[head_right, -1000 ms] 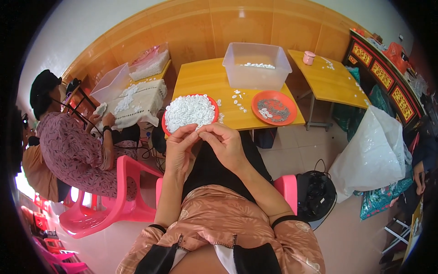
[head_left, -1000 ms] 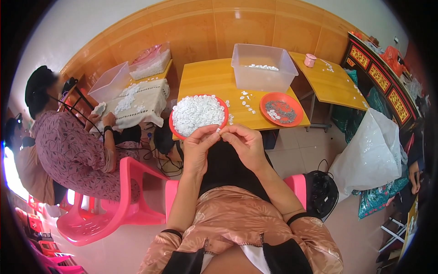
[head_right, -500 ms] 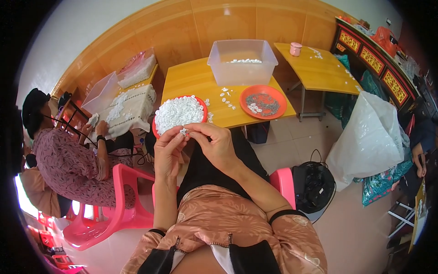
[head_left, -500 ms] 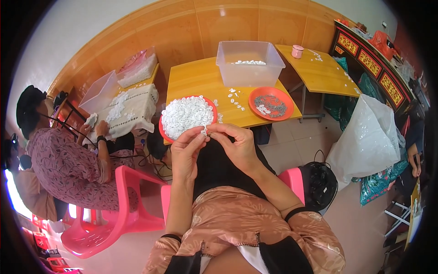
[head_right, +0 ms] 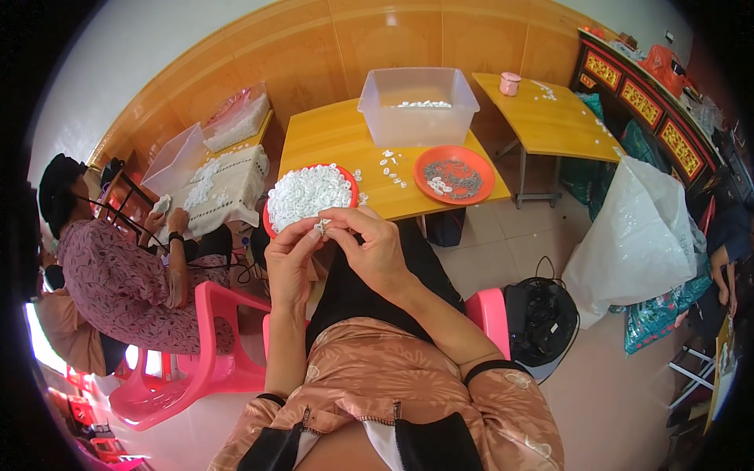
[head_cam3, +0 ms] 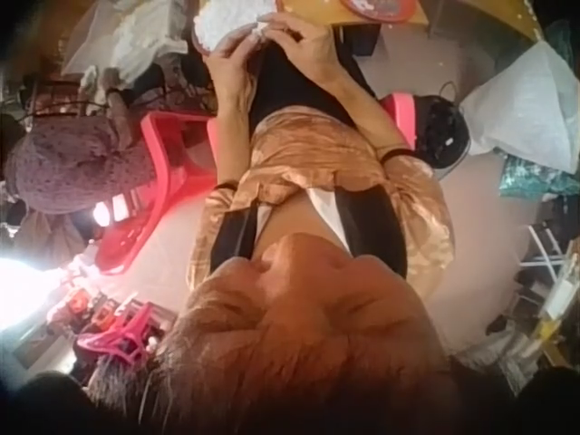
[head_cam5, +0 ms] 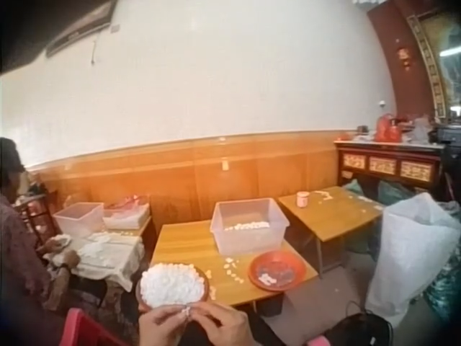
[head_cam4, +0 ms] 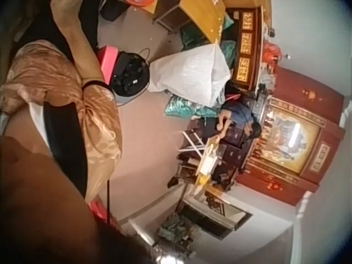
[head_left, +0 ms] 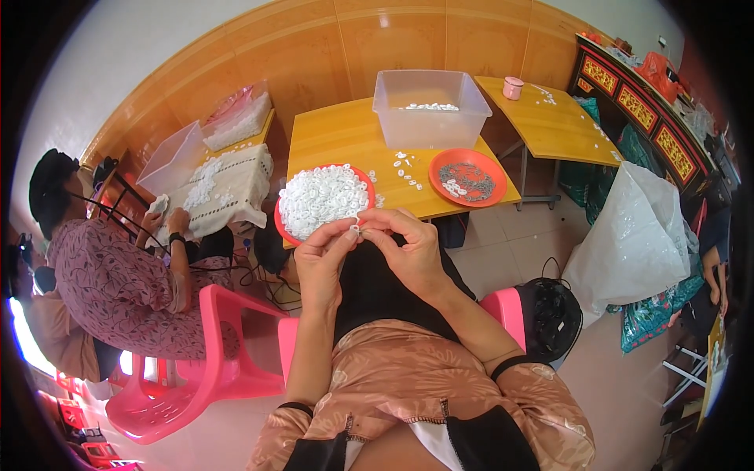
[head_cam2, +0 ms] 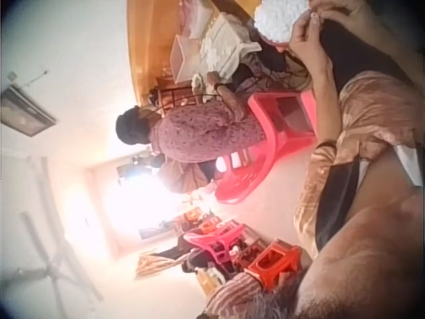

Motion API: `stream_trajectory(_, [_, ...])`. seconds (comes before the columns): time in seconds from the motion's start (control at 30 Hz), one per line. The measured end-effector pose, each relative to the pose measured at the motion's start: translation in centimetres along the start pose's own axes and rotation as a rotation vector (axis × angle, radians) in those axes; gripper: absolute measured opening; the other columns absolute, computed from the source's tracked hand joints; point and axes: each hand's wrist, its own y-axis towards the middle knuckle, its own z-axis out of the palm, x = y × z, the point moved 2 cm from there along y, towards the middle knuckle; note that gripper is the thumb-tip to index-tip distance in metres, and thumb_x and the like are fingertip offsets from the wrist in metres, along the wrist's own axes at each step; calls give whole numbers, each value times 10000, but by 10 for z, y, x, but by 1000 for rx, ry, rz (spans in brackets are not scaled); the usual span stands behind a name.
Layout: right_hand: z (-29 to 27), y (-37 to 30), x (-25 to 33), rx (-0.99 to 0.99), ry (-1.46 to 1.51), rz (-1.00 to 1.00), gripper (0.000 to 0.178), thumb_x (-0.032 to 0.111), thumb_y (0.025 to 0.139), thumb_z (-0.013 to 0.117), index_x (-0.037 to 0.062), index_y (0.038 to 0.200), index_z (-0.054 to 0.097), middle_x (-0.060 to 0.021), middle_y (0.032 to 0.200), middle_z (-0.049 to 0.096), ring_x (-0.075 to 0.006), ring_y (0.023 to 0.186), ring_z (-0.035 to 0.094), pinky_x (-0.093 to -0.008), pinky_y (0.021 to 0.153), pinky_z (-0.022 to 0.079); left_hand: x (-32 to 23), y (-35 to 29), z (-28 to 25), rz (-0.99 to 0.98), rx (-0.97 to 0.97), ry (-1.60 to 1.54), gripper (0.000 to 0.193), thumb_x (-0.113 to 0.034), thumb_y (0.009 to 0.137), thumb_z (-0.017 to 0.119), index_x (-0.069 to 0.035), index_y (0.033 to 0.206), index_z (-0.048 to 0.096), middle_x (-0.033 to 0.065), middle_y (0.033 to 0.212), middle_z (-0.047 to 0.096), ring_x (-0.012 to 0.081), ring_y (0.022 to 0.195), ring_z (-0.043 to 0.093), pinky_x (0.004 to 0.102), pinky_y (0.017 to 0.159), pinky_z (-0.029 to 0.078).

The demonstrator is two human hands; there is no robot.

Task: Assembling small metal pins into white plastic rings at a workshop table.

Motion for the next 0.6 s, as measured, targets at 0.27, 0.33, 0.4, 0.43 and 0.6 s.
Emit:
stream_trajectory(0.27, [1,-1,-9,-10,100,55,134,-30,772,630,-15,875,546,-84,730,620,-123,686,632,-226,614,480,2,1,0,57,16,87,184,28,791,630,43,974,634,77,834,650,108,733,611,206,701,482])
stream_trajectory(0.33, [1,-1,-12,-27,174,81,157,-36,774,628,-9,828,483,-71,685,602,-110,665,616,-225,608,475,4,2,0,78,27,102,172,38,784,635,44,955,640,78,832,647,113,721,612,212,686,489])
stream_trajectory(0.4, [0,-1,-17,-35,169,74,165,-38,774,628,-7,817,472,-67,680,596,-105,657,607,-228,606,475,6,3,1,77,29,109,164,44,782,635,44,945,644,78,832,646,115,716,613,213,678,492])
stream_trajectory(0.43, [-1,-1,-19,-43,165,64,173,-40,774,627,-4,807,461,-64,675,589,-100,650,598,-230,604,475,7,3,2,77,32,116,157,50,779,634,44,935,648,79,831,645,117,711,613,214,671,495])
stream_trajectory(0.6, [-5,2,-15,14,100,79,180,-41,781,631,0,806,458,-56,715,597,-74,675,569,-220,635,469,13,4,2,72,12,101,175,42,781,631,50,955,642,93,821,649,128,693,619,211,670,494])
